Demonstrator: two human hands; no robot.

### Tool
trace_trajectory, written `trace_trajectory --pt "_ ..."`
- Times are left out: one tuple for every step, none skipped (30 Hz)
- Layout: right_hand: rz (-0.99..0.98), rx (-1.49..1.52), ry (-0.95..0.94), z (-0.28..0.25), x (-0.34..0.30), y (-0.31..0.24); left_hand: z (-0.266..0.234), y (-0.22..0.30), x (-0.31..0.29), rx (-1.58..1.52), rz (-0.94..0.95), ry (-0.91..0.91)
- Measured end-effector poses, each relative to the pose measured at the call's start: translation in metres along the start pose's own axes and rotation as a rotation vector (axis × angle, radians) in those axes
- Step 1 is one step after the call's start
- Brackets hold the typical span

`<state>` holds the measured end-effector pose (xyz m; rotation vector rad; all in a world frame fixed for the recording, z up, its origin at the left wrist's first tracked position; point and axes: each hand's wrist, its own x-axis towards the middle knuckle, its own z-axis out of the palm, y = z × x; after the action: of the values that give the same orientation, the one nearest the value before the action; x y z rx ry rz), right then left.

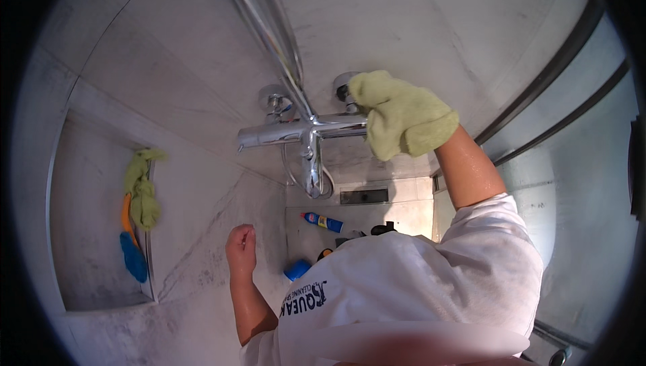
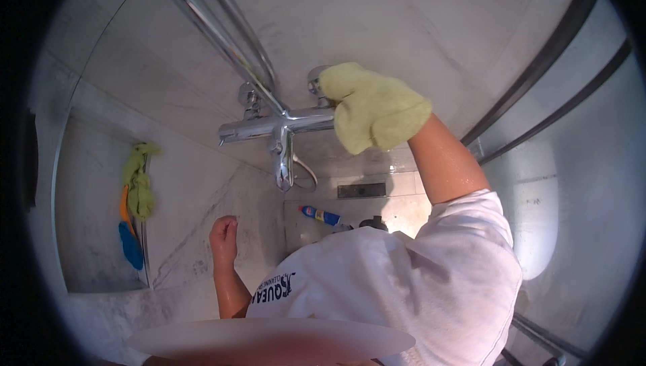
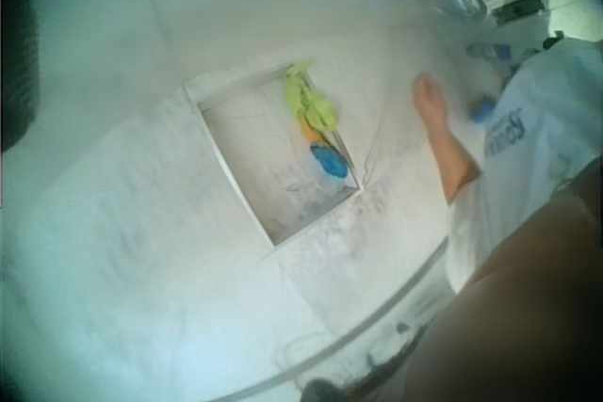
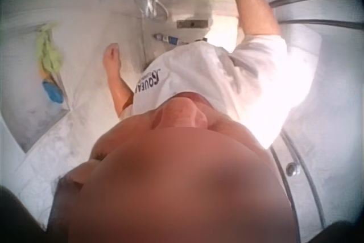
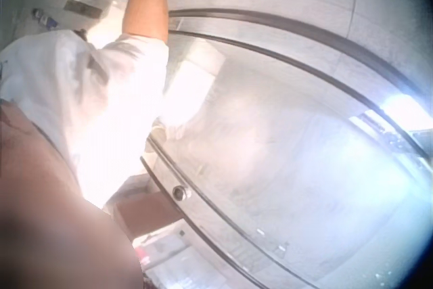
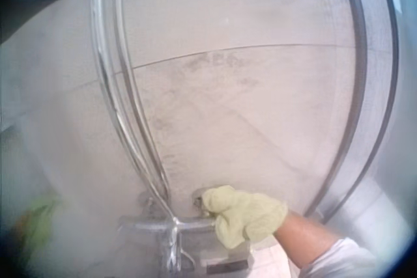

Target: The person cleans a shower area using a yellow cloth. They wipe the shower faucet, the glass shower door, and the metal frame, moving methodically across surfaces.

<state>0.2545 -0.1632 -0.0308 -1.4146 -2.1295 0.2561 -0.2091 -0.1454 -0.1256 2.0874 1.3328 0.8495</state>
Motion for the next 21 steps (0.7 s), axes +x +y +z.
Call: trace_trajectory --pt "0.038 -0.022 -0.006 -0.002 -0.007 0.002 -0.002 0.002 -0.002 -0.004 -0.009 0.005" --pt "0.076 -0.051 -0.006 -0.006 -0.015 0.003 -0.004 0.004 -0.004 -0.018 -0.024 -0.010" --pt "0.115 -0.075 -0.002 -0.010 -0.023 0.003 -0.007 0.006 -0.006 -0.005 -0.027 0.013" --pt "0.153 -0.102 -0.001 -0.015 -0.032 0.002 -0.009 0.007 -0.008 -0.009 -0.039 0.018" --pt "0.190 -0.134 0.023 -0.021 -0.041 0.001 -0.012 0.008 -0.009 -0.035 -0.049 0.008" --pt "0.227 -0.163 0.057 -0.024 -0.051 -0.002 -0.014 0.008 -0.010 0.005 -0.057 0.017" --pt "0.261 -0.194 0.097 -0.026 -0.059 -0.006 -0.016 0.009 -0.011 0.029 -0.067 0.006" --pt "0.283 -0.222 0.154 -0.024 -0.065 -0.011 -0.017 0.010 -0.011 0.042 -0.098 0.020" --pt "0.359 -0.212 0.180 -0.019 -0.067 -0.017 -0.017 0.011 -0.011 0.048 -0.076 0.000" --pt "0.293 -0.283 0.281 -0.009 -0.066 -0.024 -0.016 0.012 -0.009 0.044 -0.074 0.005" --pt "0.293 -0.310 0.312 0.006 -0.061 -0.031 -0.014 0.013 -0.008 0.040 -0.070 0.009" --pt "0.302 -0.352 0.323 0.025 -0.051 -0.038 -0.011 0.015 -0.005 0.030 -0.053 -0.010" --pt "0.324 -0.392 0.328 0.046 -0.037 -0.046 -0.008 0.018 -0.003 0.018 -0.034 -0.028" --pt "0.360 -0.439 0.324 0.064 -0.025 -0.054 -0.004 0.020 0.000 -0.002 -0.028 -0.060" --pt "0.382 -0.462 0.324 0.075 -0.017 -0.060 -0.001 0.023 0.003 0.013 -0.011 -0.064" --pt "0.398 -0.472 0.332 0.080 -0.012 -0.064 0.001 0.026 0.006 0.018 -0.007 -0.081" --pt "0.401 -0.476 0.335 0.081 -0.011 -0.066 0.003 0.028 0.009 0.009 -0.008 -0.092" --pt "0.408 -0.479 0.337 0.078 -0.014 -0.066 0.004 0.030 0.011 0.033 0.008 -0.111" --pt "0.415 -0.482 0.338 0.074 -0.017 -0.067 0.005 0.031 0.013 0.044 0.022 -0.129" --pt "0.394 -0.484 0.346 0.068 -0.020 -0.066 0.004 0.032 0.015 0.040 0.038 -0.139" --pt "0.373 -0.486 0.353 0.064 -0.023 -0.066 0.003 0.032 0.017 0.042 0.048 -0.151"
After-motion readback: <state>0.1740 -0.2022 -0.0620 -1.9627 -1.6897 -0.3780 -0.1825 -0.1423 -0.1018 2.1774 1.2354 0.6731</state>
